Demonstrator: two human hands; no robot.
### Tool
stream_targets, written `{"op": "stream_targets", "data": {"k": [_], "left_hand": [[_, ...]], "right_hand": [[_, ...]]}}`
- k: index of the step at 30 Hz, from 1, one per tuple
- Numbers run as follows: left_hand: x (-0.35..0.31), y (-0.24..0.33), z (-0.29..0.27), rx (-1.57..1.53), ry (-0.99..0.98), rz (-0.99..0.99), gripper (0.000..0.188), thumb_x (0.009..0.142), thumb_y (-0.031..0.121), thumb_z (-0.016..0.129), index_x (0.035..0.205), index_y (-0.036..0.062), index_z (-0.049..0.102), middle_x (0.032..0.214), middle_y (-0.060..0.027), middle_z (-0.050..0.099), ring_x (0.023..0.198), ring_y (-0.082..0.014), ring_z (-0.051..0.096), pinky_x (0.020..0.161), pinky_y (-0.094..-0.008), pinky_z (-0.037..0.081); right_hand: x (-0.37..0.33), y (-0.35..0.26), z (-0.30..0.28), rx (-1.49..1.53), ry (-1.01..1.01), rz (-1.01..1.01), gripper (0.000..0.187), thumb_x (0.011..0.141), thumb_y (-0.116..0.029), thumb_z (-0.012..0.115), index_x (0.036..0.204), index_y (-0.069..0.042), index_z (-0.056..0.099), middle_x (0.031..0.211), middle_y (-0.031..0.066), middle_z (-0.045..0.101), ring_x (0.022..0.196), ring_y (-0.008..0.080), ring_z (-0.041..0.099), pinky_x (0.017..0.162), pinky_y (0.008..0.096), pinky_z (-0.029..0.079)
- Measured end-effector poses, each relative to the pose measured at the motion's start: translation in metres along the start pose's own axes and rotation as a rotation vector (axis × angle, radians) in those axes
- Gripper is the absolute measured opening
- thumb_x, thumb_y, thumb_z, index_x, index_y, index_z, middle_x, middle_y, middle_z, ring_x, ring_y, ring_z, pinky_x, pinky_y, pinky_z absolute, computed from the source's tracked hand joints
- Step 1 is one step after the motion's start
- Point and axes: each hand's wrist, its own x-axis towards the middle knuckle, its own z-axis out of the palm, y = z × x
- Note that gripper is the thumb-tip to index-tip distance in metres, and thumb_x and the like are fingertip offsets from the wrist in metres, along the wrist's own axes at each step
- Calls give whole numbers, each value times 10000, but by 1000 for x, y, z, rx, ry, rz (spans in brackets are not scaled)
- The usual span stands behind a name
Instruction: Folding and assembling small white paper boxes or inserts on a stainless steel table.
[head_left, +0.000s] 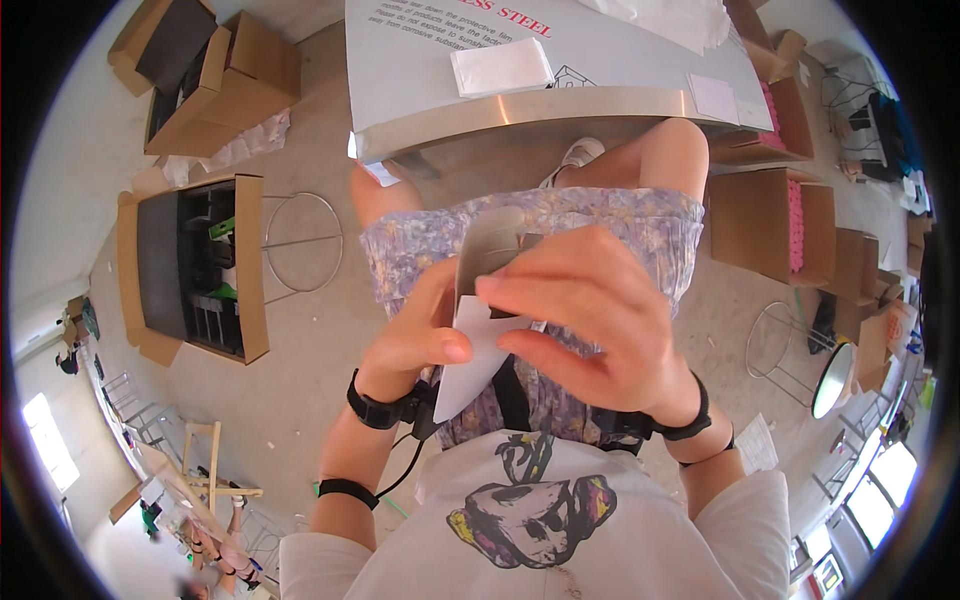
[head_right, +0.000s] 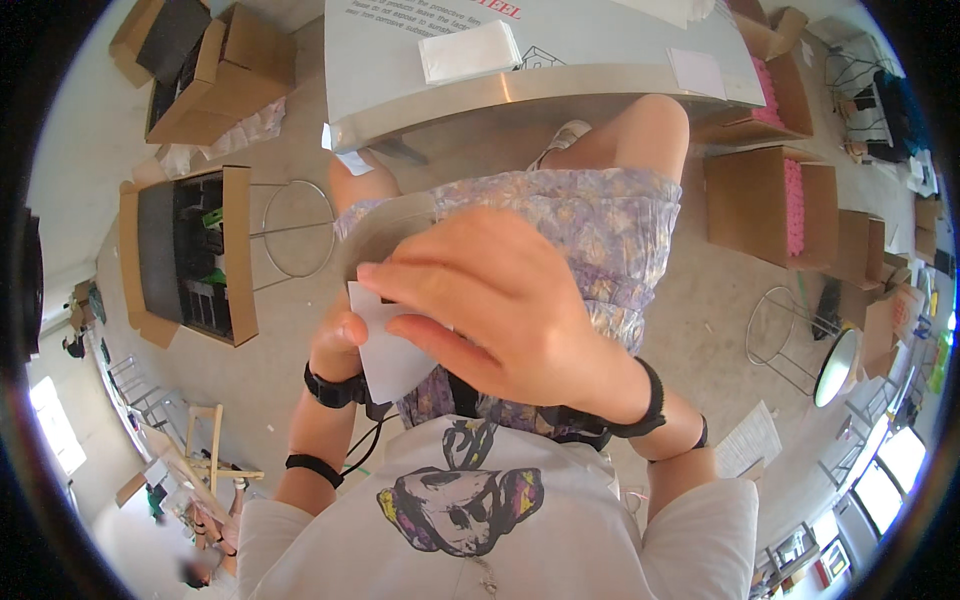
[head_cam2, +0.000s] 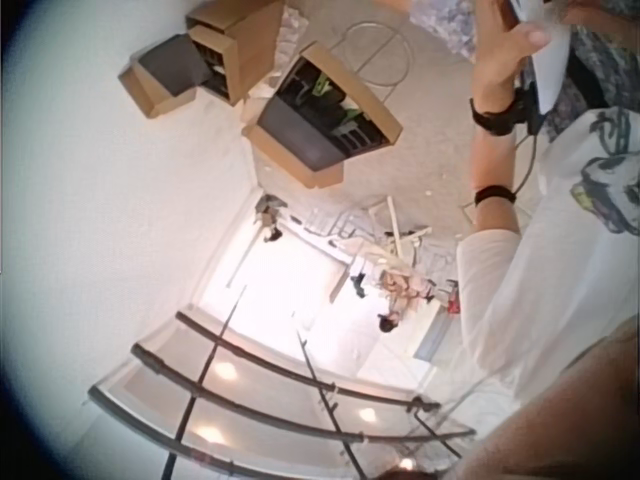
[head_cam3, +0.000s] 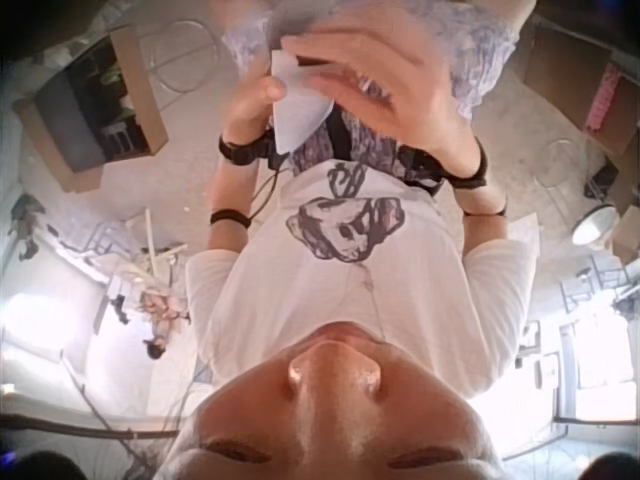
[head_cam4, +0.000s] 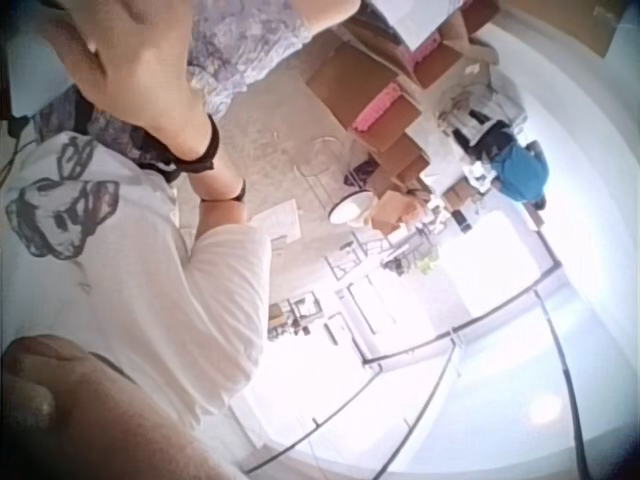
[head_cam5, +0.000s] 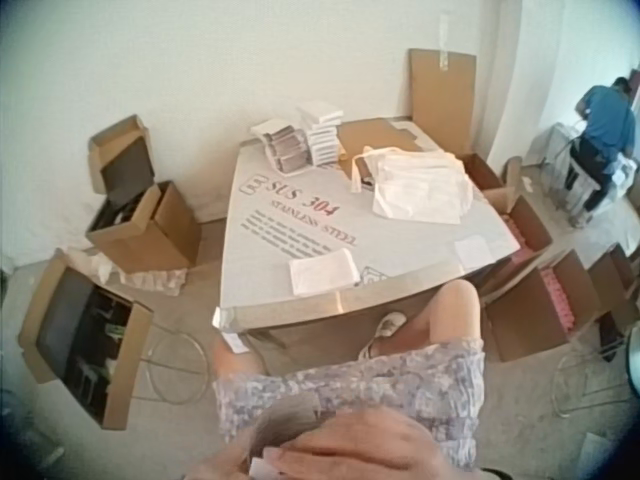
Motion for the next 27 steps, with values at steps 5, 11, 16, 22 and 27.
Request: {"op": "stream_targets", "data": {"k": [5, 11, 16, 22, 27], "left_hand": [[15, 6, 6, 100, -22, 100, 1003, 611, 289, 902, 1442, -27, 438, 1353, -106, 546, 1263, -211, 514, 1094, -345, 359], [14, 9, 5, 379, -50, 191, 1117, 523, 235, 951, 1476, 3, 419, 1353, -96, 541, 1264, -203, 506, 1121, -351, 327], [7, 9, 3, 245, -183, 214, 1243, 481, 289, 969, 1518, 10, 343, 1331, -107, 566, 1251, -216, 528, 1122, -360, 332], [9, -3, 0, 230, -72, 277, 1344, 439, 294, 980, 1545, 16, 267, 1537, -109, 370, 1398, -230, 393, 1154, -370, 299], [10, -3, 3, 347, -60, 347, 1322, 453, 296, 979, 1537, 9, 277, 1531, -150, 387, 1411, -254, 390, 1160, -383, 288]], "right_hand": [[-3, -3, 3, -152, 51, -52, 265, 702, -114, 808, 926, -64, 677, 873, 58, 636, 775, 252, 589, 638, 355, 420], [-11, -4, -2, -172, -172, -51, 248, 776, -220, 782, 935, -68, 667, 919, 75, 650, 833, 273, 604, 716, 358, 439], [-5, -4, -10, 64, 165, 253, 234, 839, -137, 742, 1055, -59, 696, 1075, 117, 676, 1053, 304, 616, 887, 398, 458], [-17, 6, -8, -68, 35, 237, 267, 845, -24, 709, 1111, -52, 705, 1137, 89, 688, 1168, 304, 595, 999, 415, 424], [-22, 5, -10, -179, -74, 152, 387, 823, -54, 750, 1201, -50, 668, 1252, 116, 648, 1253, 312, 545, 1043, 424, 407]]}}
